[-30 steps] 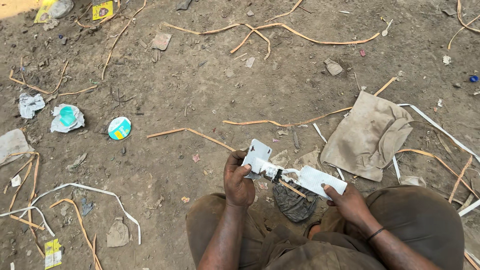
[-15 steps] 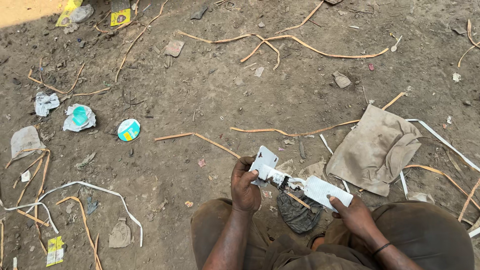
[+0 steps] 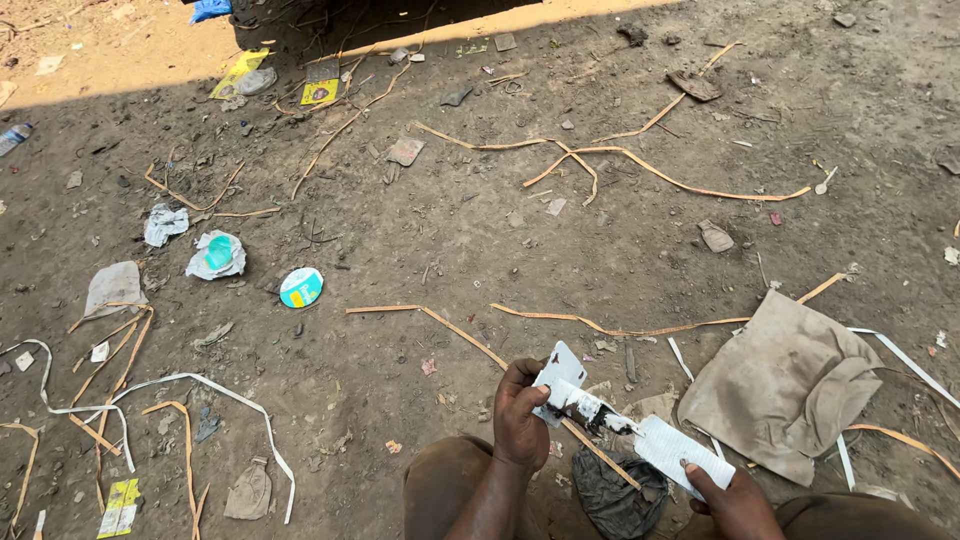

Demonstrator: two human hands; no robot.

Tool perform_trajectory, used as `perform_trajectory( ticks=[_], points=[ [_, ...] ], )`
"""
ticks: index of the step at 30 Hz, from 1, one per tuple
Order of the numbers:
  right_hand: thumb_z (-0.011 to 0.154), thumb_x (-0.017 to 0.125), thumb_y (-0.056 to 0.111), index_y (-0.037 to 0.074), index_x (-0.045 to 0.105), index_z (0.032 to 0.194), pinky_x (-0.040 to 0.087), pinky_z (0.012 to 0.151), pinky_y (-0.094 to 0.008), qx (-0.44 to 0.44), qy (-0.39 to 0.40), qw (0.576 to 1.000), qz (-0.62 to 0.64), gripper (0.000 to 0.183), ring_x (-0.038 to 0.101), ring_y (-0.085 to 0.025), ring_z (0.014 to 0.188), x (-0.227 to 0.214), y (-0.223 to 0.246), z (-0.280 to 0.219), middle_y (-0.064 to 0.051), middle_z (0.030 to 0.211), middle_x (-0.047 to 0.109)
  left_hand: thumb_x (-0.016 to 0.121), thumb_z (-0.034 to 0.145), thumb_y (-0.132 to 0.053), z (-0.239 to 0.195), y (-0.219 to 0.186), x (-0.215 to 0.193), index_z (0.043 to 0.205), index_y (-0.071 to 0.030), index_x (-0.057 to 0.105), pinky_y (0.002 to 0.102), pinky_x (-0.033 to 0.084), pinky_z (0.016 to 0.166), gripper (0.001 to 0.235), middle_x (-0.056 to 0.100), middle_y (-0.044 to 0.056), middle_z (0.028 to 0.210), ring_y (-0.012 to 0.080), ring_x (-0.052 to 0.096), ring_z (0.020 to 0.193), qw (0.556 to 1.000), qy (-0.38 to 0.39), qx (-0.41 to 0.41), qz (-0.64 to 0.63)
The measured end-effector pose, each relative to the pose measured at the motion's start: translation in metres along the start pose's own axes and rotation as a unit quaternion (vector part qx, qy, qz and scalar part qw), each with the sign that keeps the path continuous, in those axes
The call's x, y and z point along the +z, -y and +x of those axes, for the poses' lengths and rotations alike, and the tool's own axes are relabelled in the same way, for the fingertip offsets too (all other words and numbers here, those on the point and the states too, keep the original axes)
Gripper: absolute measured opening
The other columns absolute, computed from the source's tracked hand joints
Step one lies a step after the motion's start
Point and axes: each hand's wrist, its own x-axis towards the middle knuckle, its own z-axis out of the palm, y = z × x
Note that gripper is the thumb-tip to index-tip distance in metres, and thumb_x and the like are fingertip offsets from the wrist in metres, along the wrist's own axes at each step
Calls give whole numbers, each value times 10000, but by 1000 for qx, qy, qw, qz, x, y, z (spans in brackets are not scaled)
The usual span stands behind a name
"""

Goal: The person sits on the ground and uses a white plastic scraper to remove dark residue from a white electrical component. They repeatedly scrape the same areas, turning the component to access different sides.

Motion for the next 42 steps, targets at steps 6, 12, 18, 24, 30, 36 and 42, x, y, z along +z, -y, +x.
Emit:
perform_trajectory(
  ticks=[6,12,18,24,30,36,42],
  points=[
    [859,774,378,-95,590,1258,625,666,-402,13,-41,999,19,645,723,-258,773,1,0,-2,-207,1027,738,609,799,-36,0,5,-7,1117,-30,595,406,587,831,318,623,85,1028,213,643,945,1000,0,-15,-23],
    [866,767,403,-86,595,1224,612,658,-399,27,-37,999,-22,630,701,-262,726,3,19,-13,-215,952,727,599,809,-24,0,2,-4,1134,-22,595,385,591,860,325,623,91,1060,207,644,977,1000,4,-8,-21],
    [924,722,416,-55,748,1085,590,631,-366,-21,-3,997,-77,499,696,-212,662,5,36,-34,-143,798,740,601,809,-40,-1,0,-3,1130,-18,599,406,578,853,321,623,91,1071,214,646,976,1000,8,-2,-23],
    [887,716,330,-48,744,1110,626,623,-343,-62,-10,998,-30,440,716,-173,720,11,54,-57,-91,884,786,621,842,-39,-1,3,-9,1159,-18,612,407,571,888,319,647,98,1115,224,652,1017,999,17,2,-31],
    [888,739,322,-78,694,1139,612,641,-330,-75,-19,997,4,474,700,-157,803,17,68,-75,-115,989,768,620,880,-32,-3,2,-17,1205,-9,613,408,557,951,326,679,117,1173,242,661,1088,999,20,3,-30],
    [923,710,351,-76,557,1230,634,693,-322,-47,-11,998,-27,548,704,-163,863,18,87,-86,-139,1064,722,584,893,-9,-3,-5,-12,1217,-2,609,402,546,993,326,695,133,1133,239,668,1062,1000,20,10,-14],
    [925,701,371,-87,591,1201,625,691,-330,-68,-5,997,-35,546,695,-174,838,17,89,-91,-132,1020,722,566,892,6,-5,-7,-9,1226,2,602,399,532,1036,336,685,128,1136,228,659,1083,1000,13,13,-7]
  ],
)
